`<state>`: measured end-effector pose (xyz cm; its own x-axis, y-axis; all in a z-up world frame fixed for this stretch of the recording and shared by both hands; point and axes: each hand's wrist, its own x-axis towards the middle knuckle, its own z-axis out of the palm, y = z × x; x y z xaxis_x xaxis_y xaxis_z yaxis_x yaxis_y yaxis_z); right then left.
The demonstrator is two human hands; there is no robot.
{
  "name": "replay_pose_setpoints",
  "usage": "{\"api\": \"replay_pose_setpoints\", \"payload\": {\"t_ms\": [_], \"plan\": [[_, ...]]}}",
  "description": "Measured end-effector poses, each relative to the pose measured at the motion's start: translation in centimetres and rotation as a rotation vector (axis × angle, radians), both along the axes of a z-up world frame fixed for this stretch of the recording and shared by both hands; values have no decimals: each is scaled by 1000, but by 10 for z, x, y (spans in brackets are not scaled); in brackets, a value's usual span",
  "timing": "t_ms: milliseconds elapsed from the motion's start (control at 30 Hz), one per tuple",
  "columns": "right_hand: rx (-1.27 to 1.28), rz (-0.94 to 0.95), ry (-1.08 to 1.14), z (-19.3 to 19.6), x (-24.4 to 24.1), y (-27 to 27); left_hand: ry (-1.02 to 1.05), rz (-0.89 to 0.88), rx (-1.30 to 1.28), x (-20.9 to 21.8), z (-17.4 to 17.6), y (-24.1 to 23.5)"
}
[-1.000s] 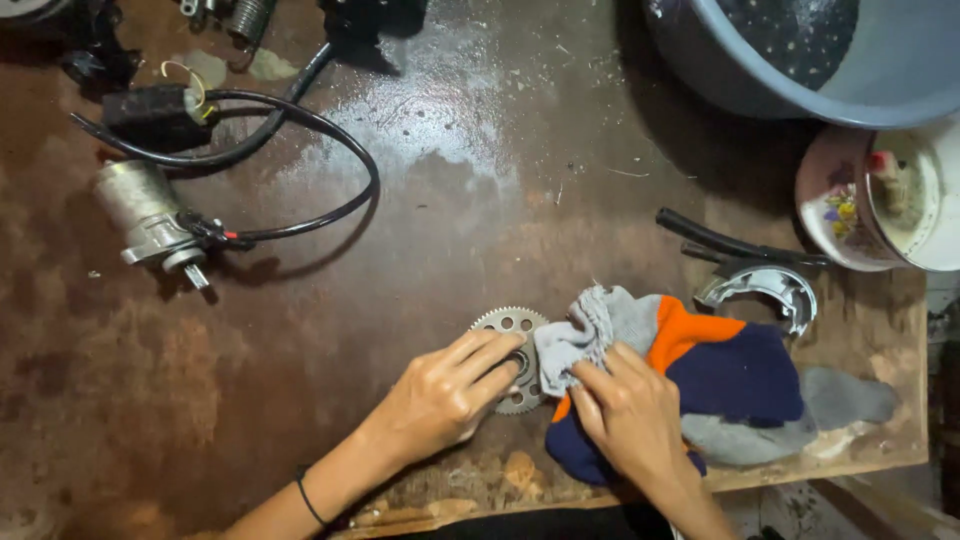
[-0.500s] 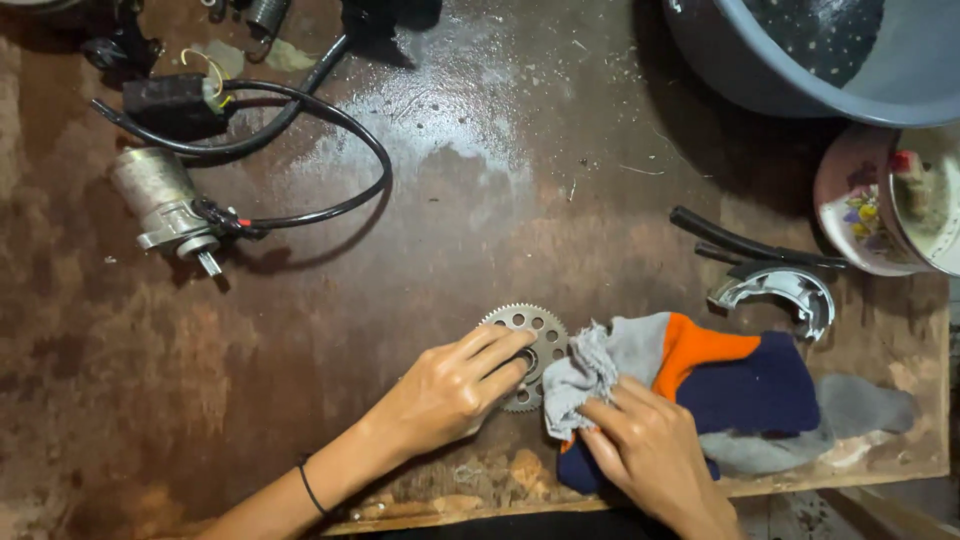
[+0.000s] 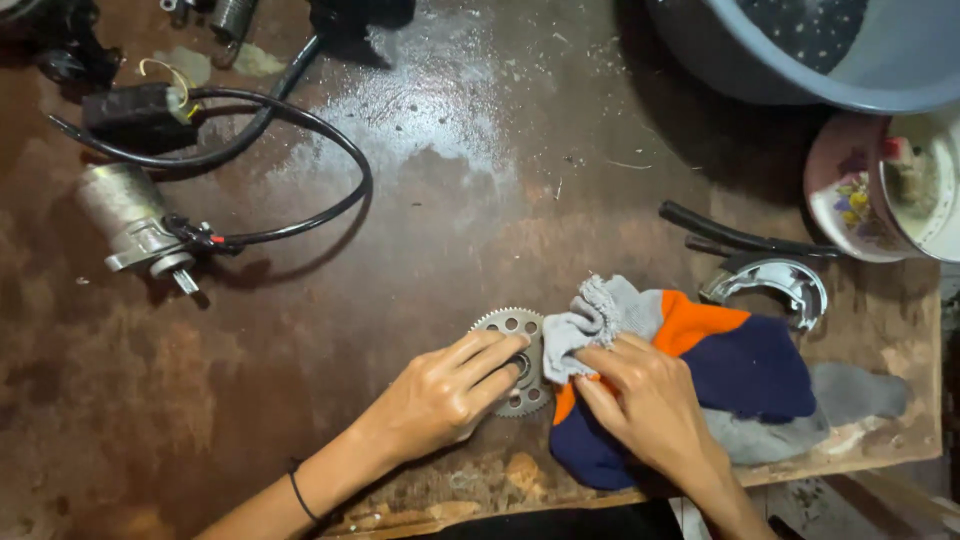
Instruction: Cleaning a metal gear component with a cloth.
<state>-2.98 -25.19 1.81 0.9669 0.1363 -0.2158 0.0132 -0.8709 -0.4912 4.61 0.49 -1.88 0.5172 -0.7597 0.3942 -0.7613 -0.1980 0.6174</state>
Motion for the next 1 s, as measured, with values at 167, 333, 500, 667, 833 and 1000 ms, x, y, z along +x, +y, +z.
{"api": "replay_pose_setpoints", "payload": {"t_ms": [167, 333, 500, 667, 833, 1000], "plan": [[38, 28, 103, 6, 14, -8, 10, 10, -6, 1, 3, 1], [56, -49, 78, 8, 14, 3, 23, 0, 25, -2, 5, -1], [17, 12, 113, 16, -4, 12, -83, 167, 144, -21, 24, -8], [91, 59, 187, 3, -11, -9, -20, 315, 206, -48, 23, -24], [86, -117, 37, -1, 2, -6, 132, 539, 178, -56, 31, -37], [37, 21, 101, 7, -3, -9, 174, 636, 106, -61, 19, -38]]}}
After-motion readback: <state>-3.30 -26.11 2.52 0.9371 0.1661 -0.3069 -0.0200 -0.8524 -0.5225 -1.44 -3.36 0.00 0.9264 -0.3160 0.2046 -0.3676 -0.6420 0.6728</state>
